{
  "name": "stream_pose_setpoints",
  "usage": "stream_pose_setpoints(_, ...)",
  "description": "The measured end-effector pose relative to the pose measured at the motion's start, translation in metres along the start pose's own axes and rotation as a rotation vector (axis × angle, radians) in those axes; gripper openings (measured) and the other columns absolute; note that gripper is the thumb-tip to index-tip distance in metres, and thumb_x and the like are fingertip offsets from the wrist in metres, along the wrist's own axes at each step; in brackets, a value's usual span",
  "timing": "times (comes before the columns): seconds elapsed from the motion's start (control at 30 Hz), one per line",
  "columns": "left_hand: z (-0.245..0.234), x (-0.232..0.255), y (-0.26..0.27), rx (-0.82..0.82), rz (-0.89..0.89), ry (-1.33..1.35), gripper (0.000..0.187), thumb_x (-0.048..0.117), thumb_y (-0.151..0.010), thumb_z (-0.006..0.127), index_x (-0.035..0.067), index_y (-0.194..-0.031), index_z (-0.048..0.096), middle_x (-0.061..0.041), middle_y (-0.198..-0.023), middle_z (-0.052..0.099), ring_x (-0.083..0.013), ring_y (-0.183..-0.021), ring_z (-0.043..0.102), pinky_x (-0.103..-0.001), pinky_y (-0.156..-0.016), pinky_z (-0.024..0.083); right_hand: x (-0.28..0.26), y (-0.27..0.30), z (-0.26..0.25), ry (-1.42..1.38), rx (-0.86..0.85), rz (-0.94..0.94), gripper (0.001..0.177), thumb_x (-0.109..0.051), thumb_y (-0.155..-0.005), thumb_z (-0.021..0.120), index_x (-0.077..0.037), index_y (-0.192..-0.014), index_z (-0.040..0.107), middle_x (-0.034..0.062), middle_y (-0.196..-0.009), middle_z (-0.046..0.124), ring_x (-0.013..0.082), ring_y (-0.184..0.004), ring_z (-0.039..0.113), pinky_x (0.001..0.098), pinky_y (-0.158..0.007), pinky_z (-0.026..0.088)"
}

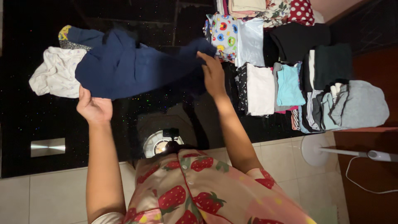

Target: The person folds various pieces of clothing, including a light blue shirt, black star-patterned clothes, grey shorts, a navy blue shirt, and white patterned items, by hand on a table and places them into organized stacks.

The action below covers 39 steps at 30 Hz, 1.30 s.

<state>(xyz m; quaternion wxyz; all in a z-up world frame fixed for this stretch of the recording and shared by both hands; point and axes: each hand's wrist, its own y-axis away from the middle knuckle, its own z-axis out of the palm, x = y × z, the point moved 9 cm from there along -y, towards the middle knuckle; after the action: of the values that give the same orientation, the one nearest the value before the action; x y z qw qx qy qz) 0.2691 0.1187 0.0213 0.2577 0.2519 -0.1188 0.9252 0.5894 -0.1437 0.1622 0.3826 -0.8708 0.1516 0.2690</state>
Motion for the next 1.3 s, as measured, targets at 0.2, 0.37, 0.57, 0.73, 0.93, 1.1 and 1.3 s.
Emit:
stream_pose_setpoints(0.2,-0.11,-0.026,0.01,0.381,-0.199,-1.405,0.022,0.013,-0.089,0.059,0.001,-0.107,0.062,-0.03,-0.119,0.059,-0.0486,-0.111,0.051,-0.056,-0.095,0.042,0.095,0.082,0.074,0.088,-0.619,0.153,0.031,-0.019,-0.096,0.069,-0.005,-0.123,0.066,0.0199,-0.123,0.068,0.0383,-0.118,0.061,0.0453,-0.102,0.047)
stream_pose_setpoints(0.37,-0.075,-0.062,0.036,0.076,-0.142,-1.848,0.052,0.001,-0.074,0.071,0.01,-0.124,0.063,-0.02,-0.138,0.056,-0.0386,-0.122,0.056,-0.047,-0.105,0.046,0.17,0.172,0.101,0.177,-0.685,0.397,0.05,-0.026,-0.075,0.082,-0.01,-0.121,0.069,0.0191,-0.121,0.066,0.0403,-0.111,0.063,0.0476,-0.093,0.051)
stream_pose_setpoints(0.57,-0.028,-0.152,0.066,-0.668,-0.307,-2.268,0.078,0.026,-0.074,0.086,0.028,-0.145,0.054,-0.015,-0.166,0.023,-0.0432,-0.152,0.019,-0.064,-0.118,0.021,0.171,0.234,0.153,0.31,-0.793,0.54,0.011,-0.011,-0.089,0.068,-0.015,-0.097,0.074,0.0106,-0.113,0.07,0.0292,-0.104,0.069,0.0406,-0.091,0.056)
stream_pose_setpoints(0.73,-0.01,-0.172,0.083,-0.662,-0.468,-2.08,0.119,0.038,-0.052,0.094,0.025,-0.156,0.037,-0.019,-0.165,0.003,-0.0446,-0.152,-0.002,-0.069,-0.116,0.007,0.073,0.191,0.161,-0.34,-0.54,0.229,0.015,-0.01,-0.09,0.073,-0.008,-0.104,0.074,0.0077,-0.107,0.076,0.0221,-0.102,0.07,0.0362,-0.093,0.055)
stream_pose_setpoints(0.93,0.042,-0.193,0.053,-0.547,-0.1,-1.447,0.03,0.017,-0.094,0.071,0.011,-0.124,0.069,-0.017,-0.145,0.065,-0.0291,-0.13,0.063,-0.038,-0.107,0.051,0.016,0.109,0.126,-1.005,-0.388,0.376,0.057,0.007,-0.092,0.067,-0.005,-0.146,0.053,0.004,-0.12,0.063,0.0134,-0.103,0.061,0.0266,-0.098,0.051)
stream_pose_setpoints(1.1,0.005,-0.185,0.037,-0.154,-0.601,-0.861,0.017,0.015,-0.108,0.062,0.004,-0.119,0.068,0.003,-0.091,0.059,-0.0079,-0.072,0.045,-0.024,-0.061,0.037,0.049,0.093,0.097,-0.759,-0.277,0.482,0.064,0.005,-0.084,0.066,-0.006,-0.145,0.052,0.008,-0.13,0.062,0.0209,-0.107,0.063,0.0326,-0.098,0.052)
stream_pose_setpoints(1.3,0.05,-0.13,0.037,-0.153,-0.606,-0.357,0.032,0.006,-0.097,0.056,-0.002,-0.127,0.065,-0.006,-0.116,0.071,-0.0145,-0.103,0.064,-0.026,-0.092,0.05,0.036,0.106,0.108,-0.249,-0.292,0.062,0.041,-0.008,-0.08,0.083,-0.011,-0.114,0.061,0.0103,-0.13,0.061,0.0267,-0.12,0.059,0.0373,-0.1,0.049)
